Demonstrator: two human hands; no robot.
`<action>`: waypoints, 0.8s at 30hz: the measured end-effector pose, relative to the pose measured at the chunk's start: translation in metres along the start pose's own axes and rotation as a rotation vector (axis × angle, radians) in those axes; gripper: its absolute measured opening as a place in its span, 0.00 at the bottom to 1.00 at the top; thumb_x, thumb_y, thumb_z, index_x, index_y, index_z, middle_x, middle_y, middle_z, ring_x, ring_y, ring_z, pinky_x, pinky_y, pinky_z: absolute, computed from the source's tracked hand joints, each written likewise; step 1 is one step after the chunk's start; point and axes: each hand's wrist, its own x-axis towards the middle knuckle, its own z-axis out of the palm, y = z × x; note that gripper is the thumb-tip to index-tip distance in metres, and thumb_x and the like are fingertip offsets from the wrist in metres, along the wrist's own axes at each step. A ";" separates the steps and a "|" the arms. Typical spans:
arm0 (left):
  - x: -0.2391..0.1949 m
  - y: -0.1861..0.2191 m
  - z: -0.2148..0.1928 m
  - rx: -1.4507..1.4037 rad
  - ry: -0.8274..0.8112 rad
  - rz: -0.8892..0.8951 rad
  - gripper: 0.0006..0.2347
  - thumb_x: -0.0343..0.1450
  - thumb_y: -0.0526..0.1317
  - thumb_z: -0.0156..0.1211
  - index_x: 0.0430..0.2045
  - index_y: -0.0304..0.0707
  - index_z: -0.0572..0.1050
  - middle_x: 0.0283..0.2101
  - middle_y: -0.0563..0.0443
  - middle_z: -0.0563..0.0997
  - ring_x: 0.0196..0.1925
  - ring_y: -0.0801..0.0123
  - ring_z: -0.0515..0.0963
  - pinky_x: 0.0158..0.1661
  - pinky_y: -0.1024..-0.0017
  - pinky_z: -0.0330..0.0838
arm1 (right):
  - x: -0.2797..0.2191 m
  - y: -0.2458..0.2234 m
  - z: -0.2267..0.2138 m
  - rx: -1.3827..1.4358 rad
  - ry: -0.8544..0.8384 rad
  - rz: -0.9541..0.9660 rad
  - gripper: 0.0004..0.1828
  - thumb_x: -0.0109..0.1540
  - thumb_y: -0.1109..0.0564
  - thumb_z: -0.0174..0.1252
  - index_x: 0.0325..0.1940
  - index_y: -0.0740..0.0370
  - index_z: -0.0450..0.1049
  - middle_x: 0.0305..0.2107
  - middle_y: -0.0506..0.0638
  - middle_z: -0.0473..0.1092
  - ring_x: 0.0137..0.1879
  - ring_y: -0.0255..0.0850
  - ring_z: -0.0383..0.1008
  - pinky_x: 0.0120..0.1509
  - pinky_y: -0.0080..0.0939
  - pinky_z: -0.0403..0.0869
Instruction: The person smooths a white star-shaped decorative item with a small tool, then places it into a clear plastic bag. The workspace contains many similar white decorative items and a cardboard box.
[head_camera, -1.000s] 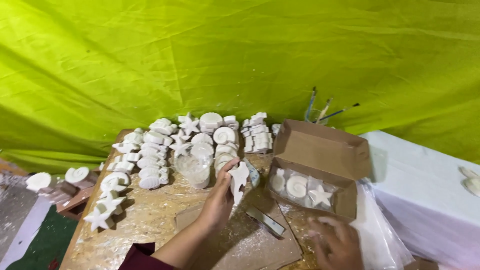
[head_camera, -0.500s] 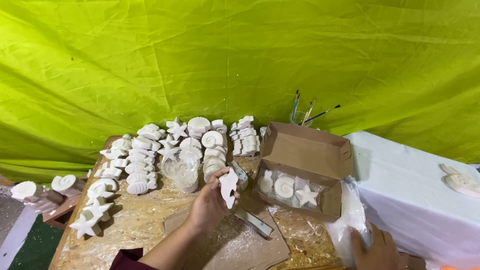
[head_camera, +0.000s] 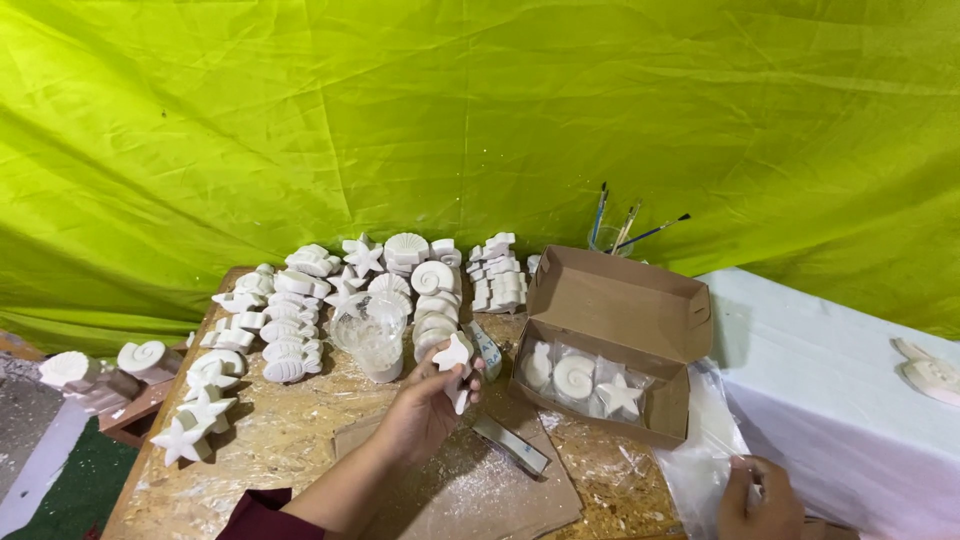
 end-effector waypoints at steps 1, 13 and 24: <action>-0.001 0.001 0.003 0.003 0.000 0.003 0.22 0.71 0.27 0.49 0.59 0.45 0.55 0.43 0.36 0.76 0.35 0.64 0.78 0.37 0.74 0.78 | 0.000 0.000 0.002 0.004 0.000 -0.001 0.04 0.66 0.70 0.57 0.45 0.72 0.75 0.31 0.62 0.76 0.33 0.51 0.76 0.42 0.46 0.74; -0.008 0.010 0.024 -0.015 0.060 0.029 0.16 0.73 0.31 0.48 0.56 0.34 0.60 0.41 0.42 0.76 0.37 0.68 0.77 0.40 0.74 0.77 | 0.009 0.024 0.026 0.377 0.308 -0.161 0.10 0.83 0.66 0.37 0.53 0.79 0.49 0.47 0.69 0.56 0.47 0.60 0.66 0.61 0.56 0.70; -0.015 0.013 0.033 0.033 -0.090 -0.028 0.15 0.73 0.35 0.51 0.52 0.26 0.63 0.43 0.40 0.77 0.41 0.65 0.79 0.48 0.75 0.78 | 0.080 0.195 0.045 1.916 -1.290 1.052 0.54 0.55 0.70 0.47 0.79 0.35 0.39 0.71 0.69 0.38 0.38 0.26 0.80 0.44 0.20 0.85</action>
